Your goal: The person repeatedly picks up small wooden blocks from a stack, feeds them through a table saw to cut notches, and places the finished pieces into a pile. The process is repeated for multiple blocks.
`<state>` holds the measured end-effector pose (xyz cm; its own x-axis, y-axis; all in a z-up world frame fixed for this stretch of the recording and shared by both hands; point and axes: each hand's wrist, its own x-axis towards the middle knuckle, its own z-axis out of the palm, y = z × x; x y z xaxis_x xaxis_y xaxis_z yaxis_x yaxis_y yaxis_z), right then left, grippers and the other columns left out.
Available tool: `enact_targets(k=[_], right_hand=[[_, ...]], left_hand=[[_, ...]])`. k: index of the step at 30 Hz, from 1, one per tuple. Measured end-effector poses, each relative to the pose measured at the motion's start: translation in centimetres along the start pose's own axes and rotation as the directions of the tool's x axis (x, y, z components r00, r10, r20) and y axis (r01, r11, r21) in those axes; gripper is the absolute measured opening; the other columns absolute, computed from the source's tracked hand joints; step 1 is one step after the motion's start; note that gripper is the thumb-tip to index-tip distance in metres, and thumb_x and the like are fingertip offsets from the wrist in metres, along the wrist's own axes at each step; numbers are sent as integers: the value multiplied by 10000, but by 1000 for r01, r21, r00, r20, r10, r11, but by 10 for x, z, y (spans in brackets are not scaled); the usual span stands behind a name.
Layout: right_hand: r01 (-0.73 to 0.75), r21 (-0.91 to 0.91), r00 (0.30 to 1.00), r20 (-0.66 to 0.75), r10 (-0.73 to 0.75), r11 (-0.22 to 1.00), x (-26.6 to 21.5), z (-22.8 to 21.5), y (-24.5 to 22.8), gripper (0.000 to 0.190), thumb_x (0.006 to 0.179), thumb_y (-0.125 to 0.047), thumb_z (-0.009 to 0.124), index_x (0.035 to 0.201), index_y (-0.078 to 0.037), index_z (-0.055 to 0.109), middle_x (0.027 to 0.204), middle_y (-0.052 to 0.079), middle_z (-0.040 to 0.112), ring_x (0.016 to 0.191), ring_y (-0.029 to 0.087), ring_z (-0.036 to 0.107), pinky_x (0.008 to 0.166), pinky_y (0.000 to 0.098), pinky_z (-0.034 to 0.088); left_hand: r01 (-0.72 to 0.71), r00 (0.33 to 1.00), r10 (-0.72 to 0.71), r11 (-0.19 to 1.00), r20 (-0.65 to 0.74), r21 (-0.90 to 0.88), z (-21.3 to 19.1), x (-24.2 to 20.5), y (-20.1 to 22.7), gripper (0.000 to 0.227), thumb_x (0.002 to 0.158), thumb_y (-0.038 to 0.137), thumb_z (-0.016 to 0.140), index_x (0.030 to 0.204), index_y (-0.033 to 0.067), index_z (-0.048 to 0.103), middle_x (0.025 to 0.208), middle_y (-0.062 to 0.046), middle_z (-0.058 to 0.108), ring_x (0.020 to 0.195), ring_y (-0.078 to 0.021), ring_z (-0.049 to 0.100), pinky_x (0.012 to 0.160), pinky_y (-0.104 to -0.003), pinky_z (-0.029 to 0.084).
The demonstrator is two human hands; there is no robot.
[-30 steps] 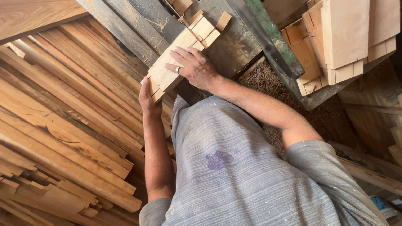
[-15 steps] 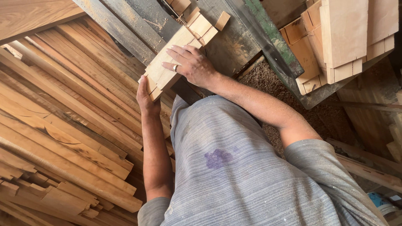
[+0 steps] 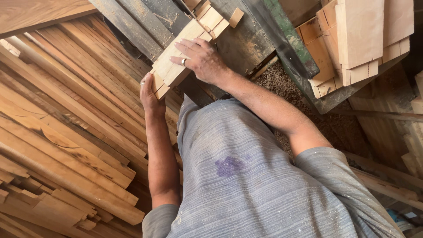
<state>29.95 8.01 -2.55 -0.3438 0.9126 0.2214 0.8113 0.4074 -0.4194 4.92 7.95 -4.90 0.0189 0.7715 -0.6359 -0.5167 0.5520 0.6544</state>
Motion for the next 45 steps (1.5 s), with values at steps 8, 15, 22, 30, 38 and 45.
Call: enact_targets(k=[8,15,22,30,38,45], right_hand=[[15,-4,998,66,-15,1000,14,-3,1,514,983,54,546,1310,-293,739,1408,125,659,1300,268,596,1135,452,377],[52,-8,996,78,-51,999,21,-31,-14,523,926,48,618,1309,-288,739,1363,116,695,1254,243,644,1090,432,424],[-266,123,765,630,132,956,30,-74,-49,478,787,-65,728,1223,-259,749,1065,59,768,1034,250,715,963,432,515],[-128,40,956,269,113,991,12,-38,-63,639,801,-315,863,1391,-210,642,1494,108,577,1440,300,475,1231,526,315],[-221,42,967,136,214,974,-50,22,-81,863,851,-637,807,1560,-269,479,1670,187,305,1560,340,232,1298,514,162],[-141,-80,987,69,147,987,-43,47,-69,783,921,-755,691,1517,-266,560,1655,138,370,1563,295,266,1304,482,137]], left_hand=[[-9,1000,8,994,7,105,0,-24,28,478,997,219,636,1403,81,425,1218,-96,623,1070,-176,666,884,-335,598],[-66,997,52,949,53,310,-10,-32,30,447,1025,302,634,1384,61,516,1290,-119,615,1138,-191,639,949,-347,552],[-271,920,109,872,377,408,-61,-73,9,585,1123,543,410,1301,16,594,1393,-157,606,1316,-270,581,1139,-399,484],[-139,975,-29,697,221,704,-60,-52,14,418,995,234,730,1330,33,582,1165,-111,729,1055,-198,705,913,-347,596],[135,944,-265,855,198,501,-49,-32,27,419,976,243,715,1318,29,599,1111,-67,712,953,-132,677,785,-301,573],[184,918,-302,899,257,399,-48,-16,33,413,971,237,715,1307,31,593,1156,-52,712,1010,-118,678,858,-287,577]])
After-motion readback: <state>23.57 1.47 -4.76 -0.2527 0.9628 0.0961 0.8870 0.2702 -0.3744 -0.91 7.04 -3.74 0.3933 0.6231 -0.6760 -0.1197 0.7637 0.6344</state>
